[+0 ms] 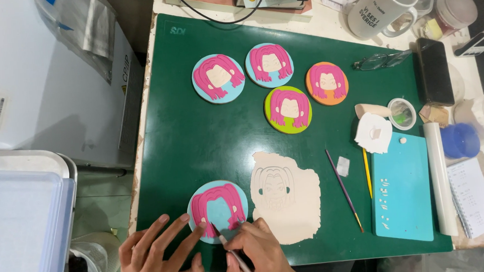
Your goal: Tracing a face outline onto a piece of beige material using a metal stylus tool.
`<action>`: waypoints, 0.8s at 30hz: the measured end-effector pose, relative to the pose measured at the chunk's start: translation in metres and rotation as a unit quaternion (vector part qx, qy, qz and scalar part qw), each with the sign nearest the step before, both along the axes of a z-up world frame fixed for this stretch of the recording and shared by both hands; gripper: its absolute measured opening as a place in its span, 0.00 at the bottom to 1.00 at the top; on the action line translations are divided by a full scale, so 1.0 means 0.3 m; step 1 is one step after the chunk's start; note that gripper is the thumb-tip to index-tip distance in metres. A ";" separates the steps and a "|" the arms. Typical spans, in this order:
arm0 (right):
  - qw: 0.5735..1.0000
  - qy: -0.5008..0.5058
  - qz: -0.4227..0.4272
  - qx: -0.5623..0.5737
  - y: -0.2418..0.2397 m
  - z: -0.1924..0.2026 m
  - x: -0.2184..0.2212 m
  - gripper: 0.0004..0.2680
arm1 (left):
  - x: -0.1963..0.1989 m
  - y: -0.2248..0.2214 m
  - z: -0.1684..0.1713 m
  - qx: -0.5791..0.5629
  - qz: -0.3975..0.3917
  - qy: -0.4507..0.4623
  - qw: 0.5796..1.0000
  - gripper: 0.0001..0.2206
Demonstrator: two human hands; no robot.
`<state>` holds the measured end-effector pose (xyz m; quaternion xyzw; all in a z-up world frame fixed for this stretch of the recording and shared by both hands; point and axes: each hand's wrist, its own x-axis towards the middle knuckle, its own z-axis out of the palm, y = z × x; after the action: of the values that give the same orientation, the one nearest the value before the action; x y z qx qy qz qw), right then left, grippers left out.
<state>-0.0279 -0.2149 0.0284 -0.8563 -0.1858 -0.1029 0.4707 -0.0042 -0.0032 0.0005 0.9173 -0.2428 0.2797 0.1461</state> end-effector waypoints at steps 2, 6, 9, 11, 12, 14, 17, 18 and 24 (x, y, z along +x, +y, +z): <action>1.000 0.004 -0.015 0.016 0.000 0.001 -0.004 0.06 | -0.001 0.004 -0.005 0.005 -0.011 0.006 1.000 0.19; 0.998 -0.002 -0.042 0.037 0.002 0.014 -0.006 0.10 | -0.002 0.004 -0.008 -0.002 -0.014 0.001 1.000 0.17; 0.996 0.003 -0.059 0.062 -0.002 0.018 -0.012 0.11 | 0.005 0.003 -0.007 0.002 -0.009 0.001 1.000 0.17; 0.994 0.013 -0.072 0.084 -0.007 0.011 -0.017 0.11 | 0.007 0.002 -0.004 0.007 -0.006 0.003 1.000 0.16; 0.991 0.001 -0.077 0.110 -0.011 0.005 -0.018 0.09 | 0.005 0.002 -0.003 0.005 -0.003 0.002 1.000 0.16; 0.987 -0.012 -0.081 0.136 -0.026 0.000 -0.015 0.06 | 0.002 -0.002 0.001 0.003 -0.001 0.000 1.000 0.16; 0.984 -0.032 -0.087 0.150 -0.081 0.016 -0.007 0.05 | -0.002 -0.005 0.012 0.009 0.010 0.001 1.000 0.16; 0.988 -0.019 -0.097 0.120 -0.113 0.028 -0.006 0.05 | -0.001 -0.003 0.015 0.006 0.001 0.005 1.000 0.16; 0.979 -0.028 -0.201 -0.010 -0.295 0.104 0.019 0.09 | 0.019 -0.001 0.017 -0.003 -0.018 0.091 0.996 0.24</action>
<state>-0.0221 -0.3034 0.0597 -0.8776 -0.0239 -0.2171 0.4268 0.0014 -0.0034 0.0056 0.9340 -0.2440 0.1931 0.1754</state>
